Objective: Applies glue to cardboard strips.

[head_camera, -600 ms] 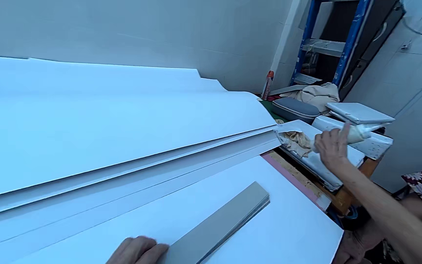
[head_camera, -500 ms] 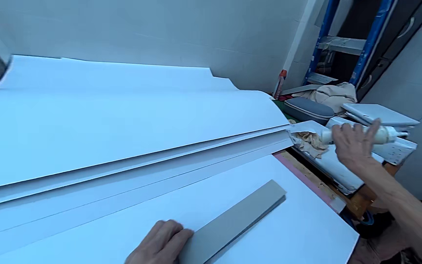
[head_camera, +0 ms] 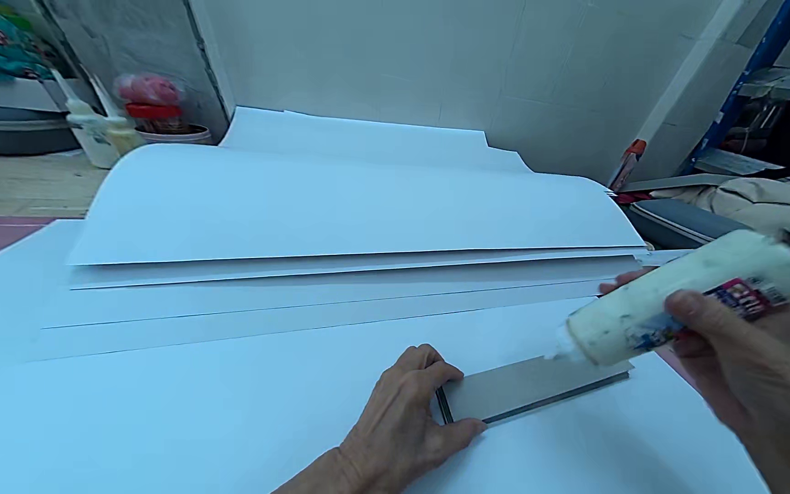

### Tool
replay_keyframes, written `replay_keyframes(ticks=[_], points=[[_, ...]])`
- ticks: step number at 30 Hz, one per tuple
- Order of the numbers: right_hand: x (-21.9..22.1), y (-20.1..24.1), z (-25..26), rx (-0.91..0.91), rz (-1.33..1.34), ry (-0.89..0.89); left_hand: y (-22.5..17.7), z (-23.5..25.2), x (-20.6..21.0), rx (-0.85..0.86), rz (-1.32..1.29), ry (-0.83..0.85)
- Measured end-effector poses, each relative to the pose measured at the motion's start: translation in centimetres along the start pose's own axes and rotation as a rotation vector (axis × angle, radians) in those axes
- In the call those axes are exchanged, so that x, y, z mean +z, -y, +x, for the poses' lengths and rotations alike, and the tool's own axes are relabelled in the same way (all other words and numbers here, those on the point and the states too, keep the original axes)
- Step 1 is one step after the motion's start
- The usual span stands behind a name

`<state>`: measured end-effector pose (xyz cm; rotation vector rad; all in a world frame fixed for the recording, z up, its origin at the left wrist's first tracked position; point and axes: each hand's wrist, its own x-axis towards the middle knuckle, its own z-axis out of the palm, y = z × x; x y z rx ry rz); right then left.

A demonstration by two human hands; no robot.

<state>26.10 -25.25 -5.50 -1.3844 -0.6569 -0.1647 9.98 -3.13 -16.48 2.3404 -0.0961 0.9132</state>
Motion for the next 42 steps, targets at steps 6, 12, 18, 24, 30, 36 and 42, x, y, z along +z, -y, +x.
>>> replay_keyframes(ticks=[6, 12, 18, 24, 30, 36, 42], points=[[4.7, -1.0, -2.2, -0.016, -0.049, 0.120, -0.2, 0.1, -0.2, -0.026, -0.027, 0.026], [5.4, -0.7, -2.7, 0.043, -0.102, 0.193, 0.0, 0.0, 0.0, -0.035, -0.023, -0.002], [5.3, -0.6, -3.0, 0.058, -0.101, 0.213, 0.7, -0.1, 0.4, -0.015, -0.026, -0.036], [5.3, -1.5, -3.2, 0.009, -0.096, 0.171, 0.7, -0.1, 0.2, -0.017, -0.039, -0.027], [2.4, -1.3, -1.5, -0.031, -0.258, 0.104, 0.7, -0.1, 0.2, -0.024, -0.022, -0.029], [-2.0, -1.5, 0.8, -0.069, -0.420, 0.033, 0.9, -0.1, 0.3, 0.004, -0.008, -0.043], [-5.7, -2.5, 2.2, -0.033, -0.451, -0.123, 0.7, -0.2, 0.0, -0.004, -0.002, -0.008]])
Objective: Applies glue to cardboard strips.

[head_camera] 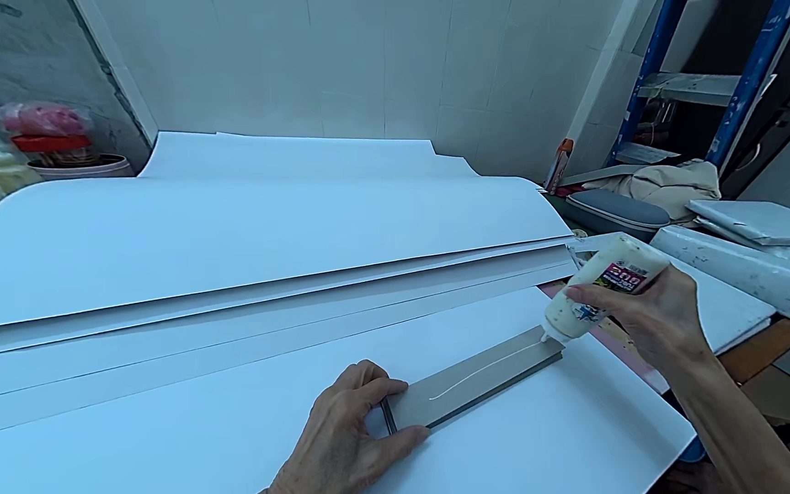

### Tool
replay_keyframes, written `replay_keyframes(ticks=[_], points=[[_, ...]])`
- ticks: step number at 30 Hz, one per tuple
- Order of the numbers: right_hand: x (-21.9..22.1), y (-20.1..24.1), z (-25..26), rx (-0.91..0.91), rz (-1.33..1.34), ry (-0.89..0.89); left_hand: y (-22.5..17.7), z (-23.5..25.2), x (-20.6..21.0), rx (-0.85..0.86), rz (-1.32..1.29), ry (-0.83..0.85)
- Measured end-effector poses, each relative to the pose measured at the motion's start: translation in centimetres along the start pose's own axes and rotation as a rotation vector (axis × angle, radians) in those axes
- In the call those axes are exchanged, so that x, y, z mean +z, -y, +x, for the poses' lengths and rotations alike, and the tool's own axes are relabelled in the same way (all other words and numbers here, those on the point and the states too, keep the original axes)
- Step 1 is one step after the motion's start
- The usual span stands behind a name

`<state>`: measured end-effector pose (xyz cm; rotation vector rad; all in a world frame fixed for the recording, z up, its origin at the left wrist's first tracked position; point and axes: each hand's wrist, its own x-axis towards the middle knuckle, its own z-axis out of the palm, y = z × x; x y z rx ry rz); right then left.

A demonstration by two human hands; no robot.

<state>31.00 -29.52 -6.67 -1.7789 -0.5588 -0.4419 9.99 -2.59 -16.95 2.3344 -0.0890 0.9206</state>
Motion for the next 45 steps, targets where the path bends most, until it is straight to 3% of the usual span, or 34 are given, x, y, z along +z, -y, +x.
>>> replay_keyframes(ticks=[5, 10, 15, 20, 26, 31, 39, 45], points=[[-1.1, -1.3, 0.4, 0.453, 0.524, -0.227, -0.1, 0.2, 0.0, 0.015, -0.015, -0.039], [-1.8, -1.8, -0.6, 0.692, 0.799, -0.214, 0.1, 0.1, -0.2, 0.031, -0.005, -0.110], [-1.8, -2.3, -2.2, 0.634, 0.877, -0.089, 3.3, -0.1, -2.9, -0.026, 0.118, -0.110], [-0.9, -1.2, -2.9, 0.547, 0.925, -0.087, 5.3, -0.4, -5.6, -0.095, 0.261, -0.049], [2.8, 1.8, -3.2, 0.333, 0.649, 0.050, 1.0, 0.2, -3.2, 0.063, 0.239, -0.035], [6.1, 4.7, -4.4, 0.216, 0.503, 0.078, -1.6, 1.3, -1.7, 0.026, 0.254, 0.105], [5.6, 4.7, -4.7, 0.161, 0.443, 0.077, -1.8, 0.6, -0.9, 0.099, 0.211, 0.077], [7.6, 5.1, -6.6, 0.007, 0.339, 0.157, -1.5, 0.5, -0.6, 0.197, 0.296, 0.037]])
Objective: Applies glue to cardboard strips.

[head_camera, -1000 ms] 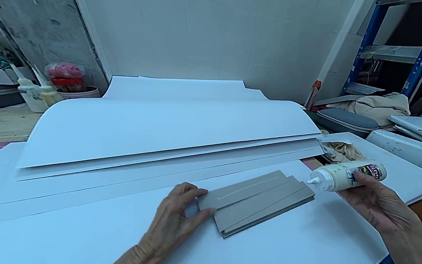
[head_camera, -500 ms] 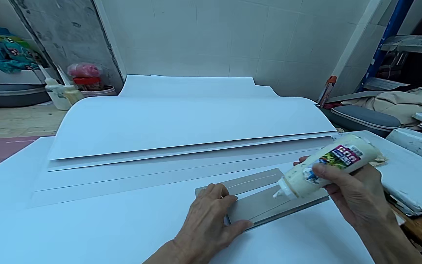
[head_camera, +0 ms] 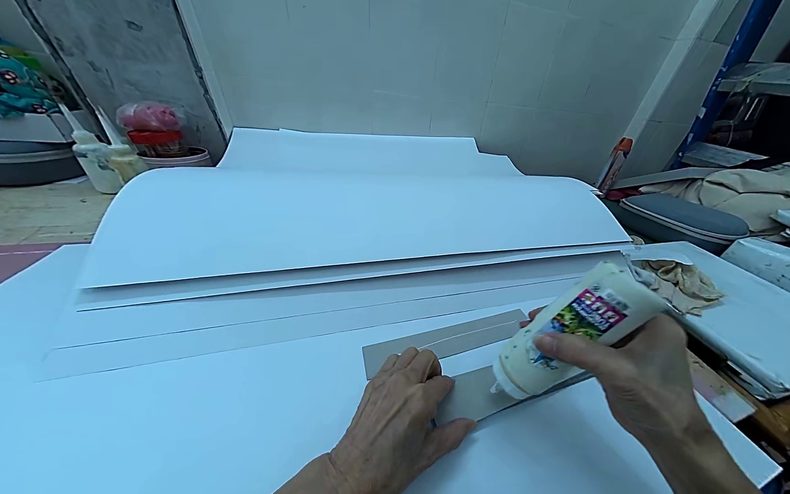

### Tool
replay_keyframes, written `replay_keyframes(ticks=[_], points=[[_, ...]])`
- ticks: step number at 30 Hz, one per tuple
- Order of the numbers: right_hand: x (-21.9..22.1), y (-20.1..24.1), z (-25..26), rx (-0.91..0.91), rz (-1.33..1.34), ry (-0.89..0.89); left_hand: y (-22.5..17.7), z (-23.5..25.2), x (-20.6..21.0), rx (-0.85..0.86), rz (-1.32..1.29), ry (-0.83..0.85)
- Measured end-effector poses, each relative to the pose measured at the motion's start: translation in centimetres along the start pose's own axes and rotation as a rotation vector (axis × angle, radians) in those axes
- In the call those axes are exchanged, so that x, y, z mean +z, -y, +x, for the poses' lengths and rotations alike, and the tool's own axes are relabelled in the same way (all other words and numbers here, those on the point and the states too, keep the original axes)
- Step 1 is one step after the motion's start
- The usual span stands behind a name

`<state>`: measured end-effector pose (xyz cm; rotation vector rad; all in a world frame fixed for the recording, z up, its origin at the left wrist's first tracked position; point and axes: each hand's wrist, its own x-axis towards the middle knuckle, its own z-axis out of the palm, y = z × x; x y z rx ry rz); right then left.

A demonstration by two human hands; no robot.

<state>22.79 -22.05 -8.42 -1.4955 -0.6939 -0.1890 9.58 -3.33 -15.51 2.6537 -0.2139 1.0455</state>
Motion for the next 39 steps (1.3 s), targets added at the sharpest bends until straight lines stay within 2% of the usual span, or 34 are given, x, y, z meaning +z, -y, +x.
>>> replay_keyframes(ticks=[3, 6, 15, 20, 22, 25, 29, 33, 36, 39], points=[[1.5, 0.1, -0.6, -0.014, 0.002, 0.072, 0.1, 0.0, 0.0, 0.005, 0.003, -0.001], [1.2, 0.4, -0.6, -0.024, -0.039, 0.088, 0.0, 0.1, -0.1, -0.005, 0.012, 0.009], [-6.0, -1.4, 3.0, -0.067, -0.252, -0.055, -0.2, 0.3, -0.3, -0.015, 0.041, 0.046], [-9.4, -2.7, 4.6, 0.028, -0.284, -0.183, -0.8, 0.8, -0.9, -0.084, 0.022, 0.105], [-10.1, -3.1, 4.9, 0.124, -0.195, -0.267, -1.0, 1.1, -1.2, -0.099, 0.018, 0.128], [-10.9, -3.5, 5.0, 0.323, 0.099, -0.383, -0.9, 1.3, -1.2, -0.097, 0.038, 0.120], [-11.4, -3.0, 4.7, 0.522, 0.427, -0.411, -0.6, 1.1, -1.0, -0.123, -0.033, 0.077], [-12.4, -3.2, 3.8, 0.507, 0.619, -0.321, -1.7, 0.1, -2.0, -0.155, -0.177, 0.056], [-12.4, -2.7, 2.9, 0.481, 0.584, -0.273, -4.2, -1.1, -4.9, -0.197, -0.282, 0.243], [-11.4, -2.2, 2.2, 0.424, 0.513, -0.273, -5.7, -2.7, -5.8, -0.194, -0.240, 0.342]])
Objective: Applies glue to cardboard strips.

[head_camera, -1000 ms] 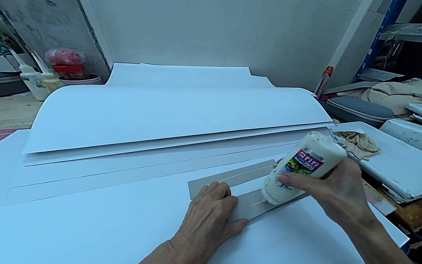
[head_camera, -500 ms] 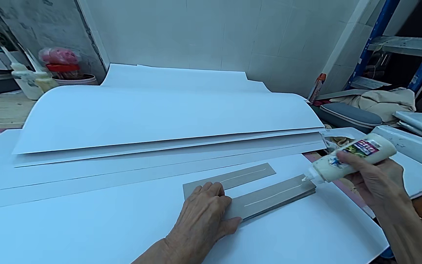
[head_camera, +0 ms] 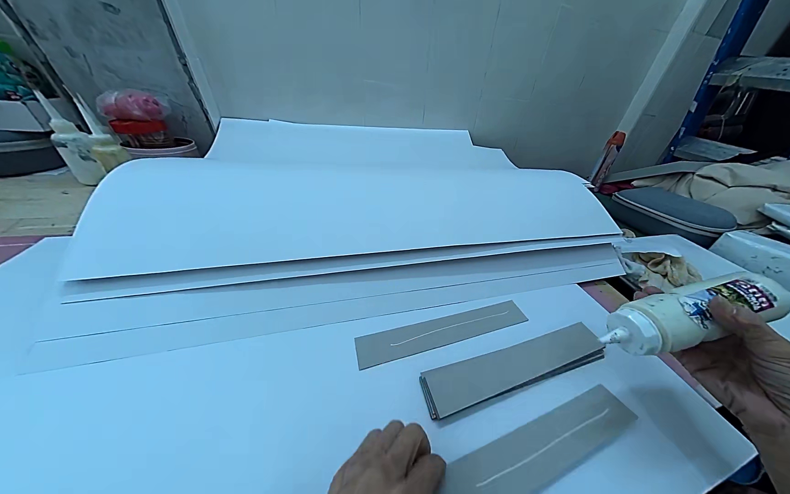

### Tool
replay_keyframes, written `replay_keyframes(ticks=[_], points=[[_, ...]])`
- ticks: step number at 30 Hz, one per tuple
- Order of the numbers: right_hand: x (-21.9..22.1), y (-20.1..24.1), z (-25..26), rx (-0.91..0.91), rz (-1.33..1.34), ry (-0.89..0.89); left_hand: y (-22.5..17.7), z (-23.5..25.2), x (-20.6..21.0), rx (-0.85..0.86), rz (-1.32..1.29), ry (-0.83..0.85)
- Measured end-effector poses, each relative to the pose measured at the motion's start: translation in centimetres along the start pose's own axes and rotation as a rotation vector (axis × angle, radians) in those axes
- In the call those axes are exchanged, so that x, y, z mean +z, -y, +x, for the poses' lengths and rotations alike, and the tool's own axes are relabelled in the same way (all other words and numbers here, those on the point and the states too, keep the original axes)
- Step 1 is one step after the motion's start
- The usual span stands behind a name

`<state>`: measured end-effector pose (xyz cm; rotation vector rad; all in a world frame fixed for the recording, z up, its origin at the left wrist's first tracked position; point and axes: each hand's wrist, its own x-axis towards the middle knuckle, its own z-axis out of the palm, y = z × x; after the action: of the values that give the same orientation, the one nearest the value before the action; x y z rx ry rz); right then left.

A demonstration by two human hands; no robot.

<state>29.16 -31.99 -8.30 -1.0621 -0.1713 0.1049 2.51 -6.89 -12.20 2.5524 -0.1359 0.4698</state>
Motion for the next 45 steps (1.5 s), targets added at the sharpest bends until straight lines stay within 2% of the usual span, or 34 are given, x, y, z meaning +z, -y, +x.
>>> replay_keyframes(ticks=[4, 9, 14, 19, 29, 32, 36, 39, 45], points=[[2.1, -0.8, -1.3, -0.123, -0.149, 0.063, -0.2, -0.1, -0.3, 0.008, 0.061, 0.009], [7.0, -2.7, -3.7, -0.261, -0.346, 0.160, 3.4, 4.1, 1.8, 0.117, 0.269, -0.316], [9.7, -5.3, -4.8, -0.417, -0.509, 0.296, 4.0, 6.1, 2.4, 0.041, 0.218, -0.204], [8.7, -4.9, -3.8, -0.434, -0.579, 0.266, 4.0, 6.2, 2.3, 0.028, 0.218, -0.186], [2.3, -1.4, 1.8, -0.518, -0.716, 0.012, 3.8, 6.4, 1.9, 0.028, 0.237, -0.161], [1.3, -1.2, 2.4, -0.440, -0.607, -0.084, 3.6, 6.4, 1.6, -0.004, 0.202, -0.123], [0.5, -0.8, 2.5, -0.112, -0.160, -0.207, 3.9, 6.3, 1.8, 0.003, 0.211, -0.189], [-0.1, -0.6, 2.4, 0.019, 0.050, -0.188, 4.3, 6.3, 2.1, 0.066, 0.268, -0.288], [-1.4, -1.4, 2.3, 0.022, 0.205, -0.014, 5.4, 4.9, 1.4, 0.266, 0.407, -0.505]])
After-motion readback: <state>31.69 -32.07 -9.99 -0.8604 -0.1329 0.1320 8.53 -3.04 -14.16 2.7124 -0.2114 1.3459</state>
